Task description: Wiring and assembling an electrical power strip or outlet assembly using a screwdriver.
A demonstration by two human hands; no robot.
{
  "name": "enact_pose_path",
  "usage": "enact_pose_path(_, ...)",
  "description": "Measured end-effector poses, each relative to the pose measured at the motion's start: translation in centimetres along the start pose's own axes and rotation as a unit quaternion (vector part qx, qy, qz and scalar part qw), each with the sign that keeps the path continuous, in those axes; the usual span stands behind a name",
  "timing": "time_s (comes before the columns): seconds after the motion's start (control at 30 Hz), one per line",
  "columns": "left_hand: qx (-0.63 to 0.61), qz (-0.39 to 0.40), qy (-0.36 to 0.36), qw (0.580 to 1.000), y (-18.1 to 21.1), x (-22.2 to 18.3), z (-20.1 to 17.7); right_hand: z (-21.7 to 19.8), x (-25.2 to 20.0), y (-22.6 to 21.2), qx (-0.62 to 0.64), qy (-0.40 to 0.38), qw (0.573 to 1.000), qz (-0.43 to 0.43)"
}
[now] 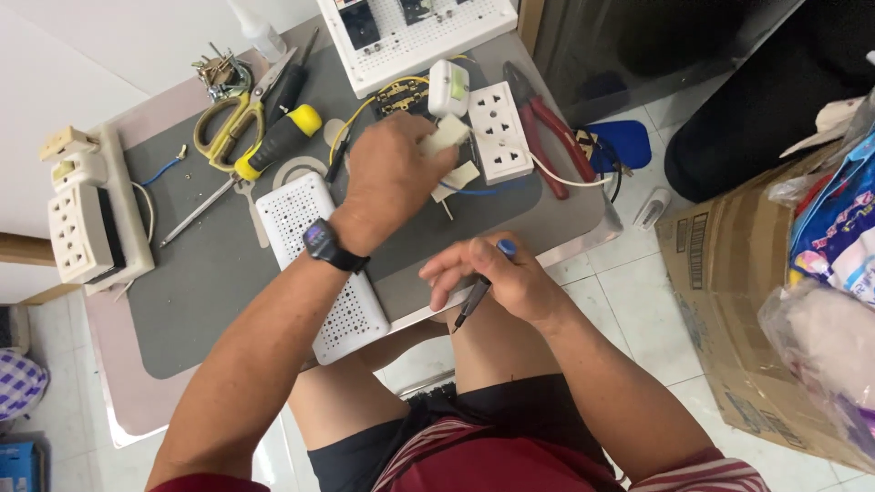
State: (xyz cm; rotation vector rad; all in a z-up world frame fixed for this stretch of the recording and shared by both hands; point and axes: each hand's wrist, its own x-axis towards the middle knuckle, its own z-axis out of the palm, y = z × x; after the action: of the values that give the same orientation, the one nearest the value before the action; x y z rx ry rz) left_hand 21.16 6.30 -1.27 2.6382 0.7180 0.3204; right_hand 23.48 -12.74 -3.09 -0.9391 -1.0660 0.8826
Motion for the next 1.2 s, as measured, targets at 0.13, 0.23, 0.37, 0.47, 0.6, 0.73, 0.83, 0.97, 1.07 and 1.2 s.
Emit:
enact_pose_path(0.13, -0.153, 0.024, 0.05, 0.987, 0.7, -1.1, -3.0, 0.4, -0.4, -0.9, -0.019, 0.025, 0.999, 0.011)
enact_pose_path(0.23, -0.229, 0.073, 0.072, 0.968, 1.0, -1.9, -5.4, 0.8, -0.7, -1.1, -0.022, 0.043, 0.998, 0.033)
enact_pose_path(0.37, -0.207, 0.165, 0.107, 0.958, 1.2, -3.3, -9.2, 1.0, -0.9, -0.9, -0.007, 0.074, 0.996, 0.055)
enact_pose_path(0.47, -0.168, 0.31, 0.113, 0.929, 2.1, -5.2, -12.2, 1.0, -1.0, -0.4, -0.028, 0.074, 0.997, 0.0)
enact_pose_path(0.6, -0.066, 0.317, 0.166, 0.932, 1.3, -7.7, -12.4, 1.4, -0.8, -0.7, -0.047, 0.091, 0.995, 0.017)
enact_pose_path(0.73, -0.039, 0.299, 0.196, 0.933, 0.4, -9.7, -12.6, 1.7, -0.6, -0.9, -0.064, 0.117, 0.99, 0.049)
enact_pose_path(0.83, -0.042, 0.308, 0.213, 0.926, -0.1, -10.5, -12.8, 1.7, -0.6, -0.7, -0.064, 0.122, 0.989, 0.047)
enact_pose_path(0.97, -0.029, 0.291, 0.223, 0.93, -0.4, -11.3, -13.2, 2.2, -0.5, -0.9, -0.066, 0.159, 0.984, 0.04)
enact_pose_path(1.07, -0.053, 0.275, 0.207, 0.937, -0.6, -11.8, -13.9, 2.7, -0.5, -0.6, -0.073, 0.264, 0.962, 0.013)
enact_pose_path(1.2, -0.051, 0.255, 0.206, 0.943, -1.8, -12.1, -14.8, 4.2, 2.6, -5.2, -0.157, 0.323, 0.933, 0.004)
